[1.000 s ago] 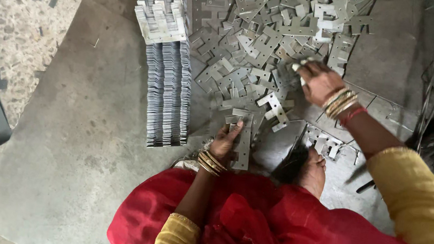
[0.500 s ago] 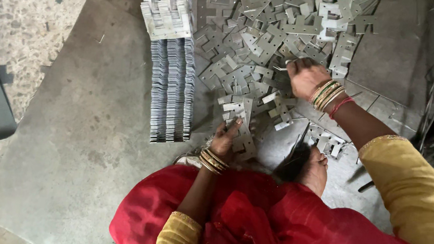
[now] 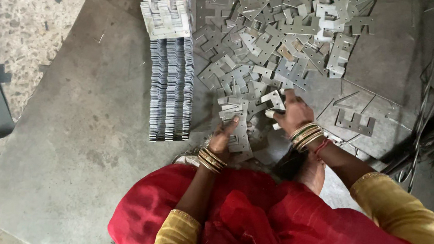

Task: The person sits on the floor and repeatedly picks up small metal brackets from a scattered pile, aligns them, and stacks them into neat columns. The person continues this process, moving from one pile to another, creating organized stacks of the metal pieces.

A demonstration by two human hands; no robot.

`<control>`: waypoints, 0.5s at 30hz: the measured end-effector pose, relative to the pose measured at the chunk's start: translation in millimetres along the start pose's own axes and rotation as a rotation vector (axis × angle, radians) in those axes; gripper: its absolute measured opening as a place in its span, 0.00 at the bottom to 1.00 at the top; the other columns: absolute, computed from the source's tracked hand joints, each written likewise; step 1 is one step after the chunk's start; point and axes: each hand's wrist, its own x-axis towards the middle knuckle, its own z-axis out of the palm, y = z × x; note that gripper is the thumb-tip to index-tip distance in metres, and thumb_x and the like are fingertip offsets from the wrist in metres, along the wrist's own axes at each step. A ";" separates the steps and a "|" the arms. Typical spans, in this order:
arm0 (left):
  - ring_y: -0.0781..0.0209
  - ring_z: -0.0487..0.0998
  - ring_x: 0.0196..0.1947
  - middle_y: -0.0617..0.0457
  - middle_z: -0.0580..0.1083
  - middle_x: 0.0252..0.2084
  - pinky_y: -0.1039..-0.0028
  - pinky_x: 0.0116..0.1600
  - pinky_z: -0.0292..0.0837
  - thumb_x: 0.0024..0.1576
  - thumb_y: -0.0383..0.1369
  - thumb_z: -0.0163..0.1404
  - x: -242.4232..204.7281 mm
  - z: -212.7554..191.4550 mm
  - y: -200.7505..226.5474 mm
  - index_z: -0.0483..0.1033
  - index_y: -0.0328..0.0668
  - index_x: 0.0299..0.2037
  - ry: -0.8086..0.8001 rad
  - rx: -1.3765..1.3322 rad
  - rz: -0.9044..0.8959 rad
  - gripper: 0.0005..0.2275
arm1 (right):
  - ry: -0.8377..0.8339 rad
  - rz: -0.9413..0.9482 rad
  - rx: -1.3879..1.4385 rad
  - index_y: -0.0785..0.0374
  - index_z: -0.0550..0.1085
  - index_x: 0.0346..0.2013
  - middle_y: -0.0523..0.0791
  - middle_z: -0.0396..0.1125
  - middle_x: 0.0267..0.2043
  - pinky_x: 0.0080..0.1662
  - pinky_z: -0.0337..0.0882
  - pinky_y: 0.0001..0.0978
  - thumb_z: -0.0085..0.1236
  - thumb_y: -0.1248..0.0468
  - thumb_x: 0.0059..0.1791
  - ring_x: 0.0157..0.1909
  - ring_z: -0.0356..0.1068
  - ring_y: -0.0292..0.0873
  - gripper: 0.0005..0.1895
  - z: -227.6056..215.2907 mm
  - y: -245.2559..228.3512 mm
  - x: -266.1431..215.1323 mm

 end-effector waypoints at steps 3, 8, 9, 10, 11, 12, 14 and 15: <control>0.55 0.77 0.44 0.50 0.77 0.48 0.61 0.46 0.75 0.51 0.46 0.65 12.8 -11.2 -15.9 0.72 0.39 0.60 -0.045 -0.068 0.166 0.30 | 0.194 -0.161 0.027 0.59 0.74 0.56 0.53 0.74 0.45 0.51 0.76 0.45 0.66 0.56 0.45 0.46 0.75 0.54 0.26 7.0 11.3 0.3; 0.57 0.78 0.46 0.53 0.77 0.50 0.61 0.47 0.77 0.47 0.49 0.64 22.3 -15.1 -25.7 0.69 0.45 0.61 -0.025 -0.083 0.171 0.33 | -0.046 -0.388 0.556 0.62 0.72 0.54 0.46 0.74 0.41 0.44 0.78 0.35 0.65 0.60 0.42 0.40 0.76 0.45 0.27 -2.3 19.3 -5.0; 0.57 0.78 0.49 0.52 0.76 0.51 0.59 0.50 0.77 0.47 0.48 0.64 20.6 -12.5 -23.1 0.68 0.46 0.61 -0.008 -0.039 0.166 0.33 | -0.111 -0.493 0.595 0.61 0.70 0.57 0.45 0.72 0.42 0.44 0.78 0.33 0.66 0.59 0.41 0.41 0.75 0.44 0.30 -6.6 15.6 -1.4; 0.56 0.77 0.52 0.52 0.76 0.53 0.58 0.53 0.76 0.47 0.47 0.65 18.4 -7.6 -19.8 0.66 0.47 0.62 0.009 0.005 0.160 0.33 | -0.029 -0.431 0.547 0.61 0.72 0.56 0.46 0.74 0.44 0.46 0.78 0.33 0.65 0.59 0.43 0.43 0.76 0.44 0.27 -13.3 13.2 4.2; 0.56 0.77 0.54 0.51 0.75 0.55 0.56 0.56 0.75 0.47 0.46 0.65 14.5 -4.2 -15.5 0.65 0.48 0.62 0.029 0.050 0.156 0.33 | 0.050 -0.369 0.500 0.60 0.74 0.55 0.47 0.75 0.46 0.48 0.78 0.33 0.63 0.59 0.45 0.45 0.76 0.44 0.24 -19.9 10.1 12.4; 0.54 0.75 0.55 0.52 0.74 0.55 0.52 0.56 0.73 0.44 0.46 0.64 8.0 -2.3 -12.7 0.65 0.50 0.62 0.028 0.029 0.092 0.34 | 0.127 -0.306 0.451 0.58 0.76 0.54 0.47 0.76 0.47 0.50 0.79 0.34 0.62 0.59 0.46 0.48 0.77 0.44 0.22 -26.5 7.8 22.4; 0.49 0.72 0.56 0.54 0.71 0.57 0.43 0.55 0.69 0.39 0.45 0.63 -3.9 1.5 -10.8 0.64 0.55 0.62 0.023 -0.016 -0.035 0.37 | 0.179 -0.184 -0.172 0.66 0.65 0.63 0.57 0.67 0.55 0.51 0.74 0.47 0.64 0.60 0.46 0.51 0.71 0.56 0.33 -43.3 12.8 46.4; 0.46 0.71 0.55 0.49 0.71 0.56 0.43 0.56 0.69 0.41 0.46 0.64 -6.2 2.5 -9.3 0.64 0.47 0.63 -0.019 -0.024 0.019 0.37 | 0.177 -0.227 -0.243 0.67 0.65 0.62 0.58 0.66 0.56 0.53 0.74 0.47 0.63 0.62 0.44 0.53 0.71 0.57 0.33 -44.9 15.5 53.9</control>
